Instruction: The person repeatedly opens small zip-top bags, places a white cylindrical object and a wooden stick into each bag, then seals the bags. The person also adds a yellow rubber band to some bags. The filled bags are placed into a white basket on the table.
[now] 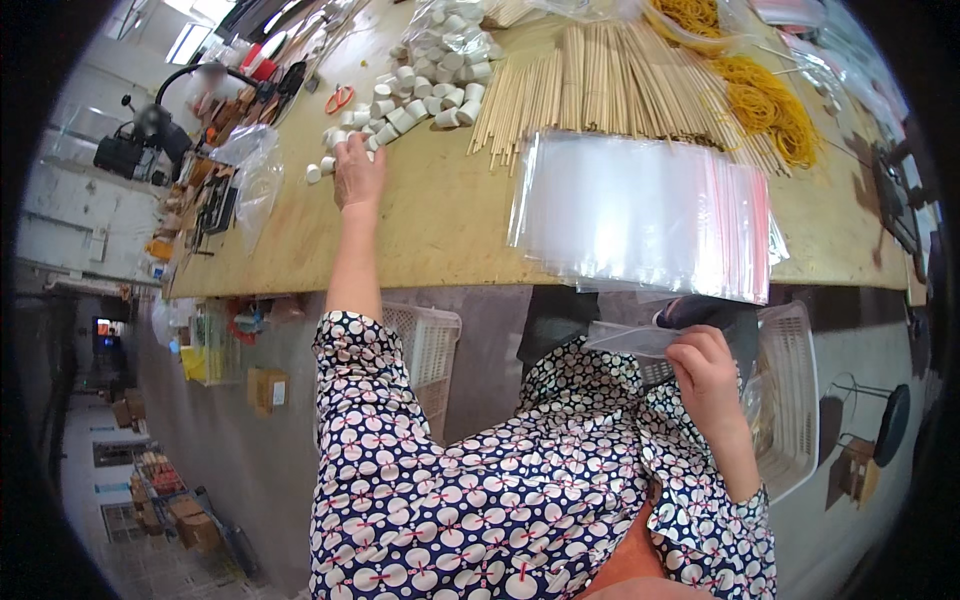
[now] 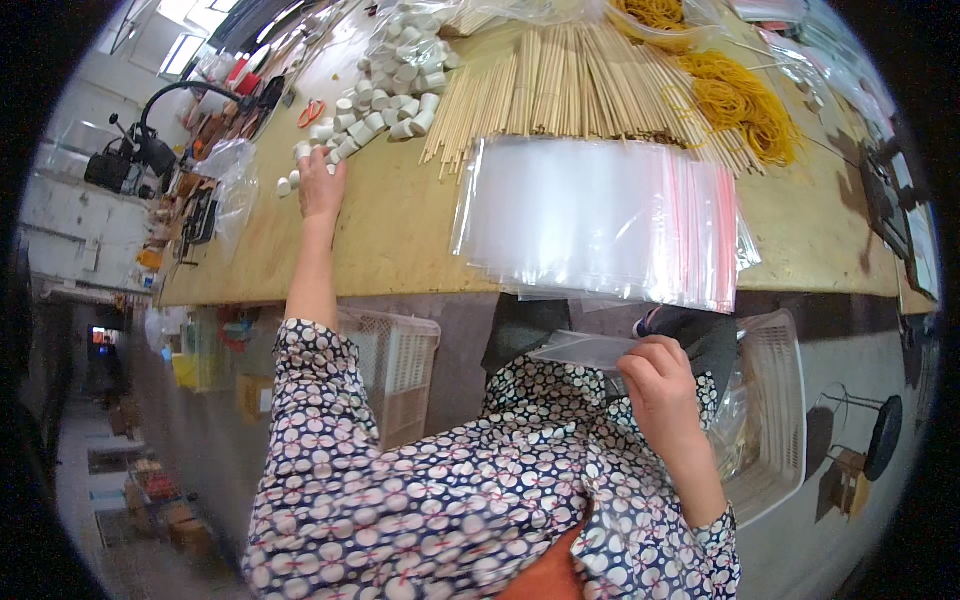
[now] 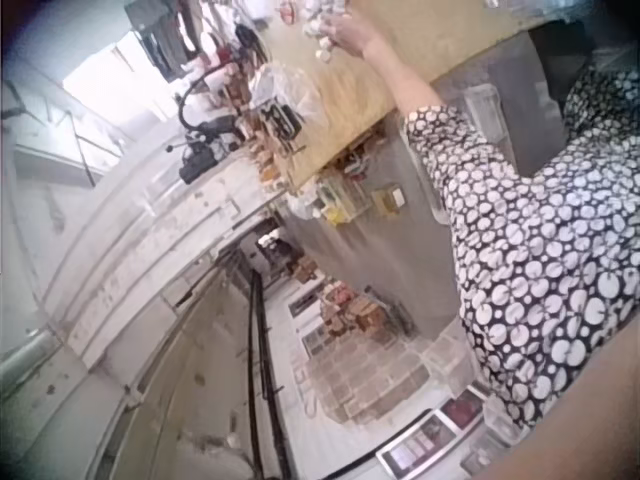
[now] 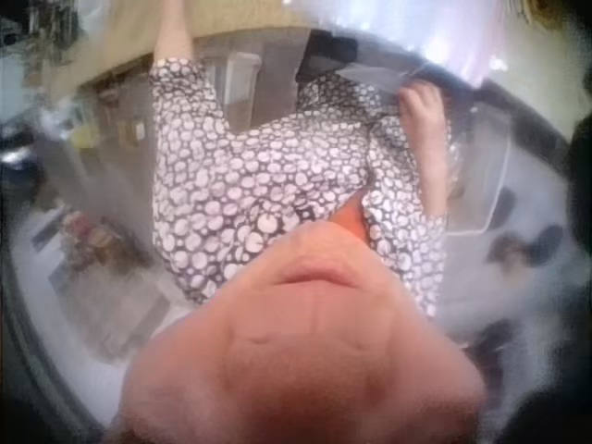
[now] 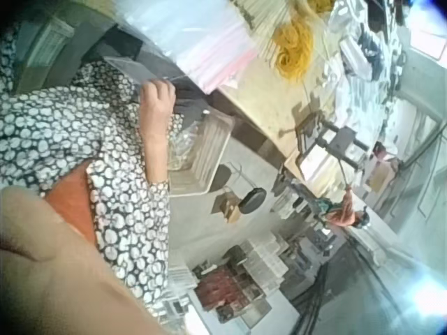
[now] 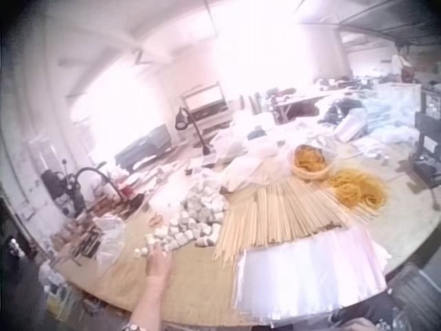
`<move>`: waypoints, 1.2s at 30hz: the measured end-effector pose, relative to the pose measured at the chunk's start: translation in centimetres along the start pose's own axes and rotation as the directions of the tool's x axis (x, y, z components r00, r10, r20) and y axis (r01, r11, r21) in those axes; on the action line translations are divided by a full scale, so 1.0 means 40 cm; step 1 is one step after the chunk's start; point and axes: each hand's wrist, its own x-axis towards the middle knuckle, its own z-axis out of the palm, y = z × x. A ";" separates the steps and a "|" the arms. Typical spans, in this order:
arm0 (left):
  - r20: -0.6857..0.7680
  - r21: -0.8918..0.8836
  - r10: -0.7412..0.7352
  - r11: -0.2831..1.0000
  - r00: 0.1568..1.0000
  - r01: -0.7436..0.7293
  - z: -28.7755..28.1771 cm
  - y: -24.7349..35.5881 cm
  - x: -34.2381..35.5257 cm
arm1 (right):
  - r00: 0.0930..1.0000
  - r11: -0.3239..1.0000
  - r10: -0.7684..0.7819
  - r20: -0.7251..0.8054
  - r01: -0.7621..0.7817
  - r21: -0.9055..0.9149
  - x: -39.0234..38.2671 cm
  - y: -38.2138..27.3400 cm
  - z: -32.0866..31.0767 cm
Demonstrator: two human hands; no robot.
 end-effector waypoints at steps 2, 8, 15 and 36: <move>0.057 0.035 0.002 0.999 0.998 -0.004 -0.007 0.011 0.006 | 1.000 1.000 -0.023 -0.016 0.022 -0.019 -0.002 -0.003 0.006; -0.028 -0.020 0.145 0.989 0.989 -0.146 -0.025 -0.034 -0.055 | 0.998 0.998 -0.059 -0.038 0.059 -0.019 0.022 -0.005 0.007; 0.306 -0.791 0.331 0.611 0.893 0.045 -0.270 0.383 -0.375 | 0.991 0.990 -0.127 0.045 0.129 -0.055 0.035 -0.006 0.017; 0.280 -0.172 0.286 0.954 0.916 -0.246 0.074 0.476 0.132 | 0.997 0.995 0.073 -0.033 -0.070 0.066 -0.112 0.046 0.012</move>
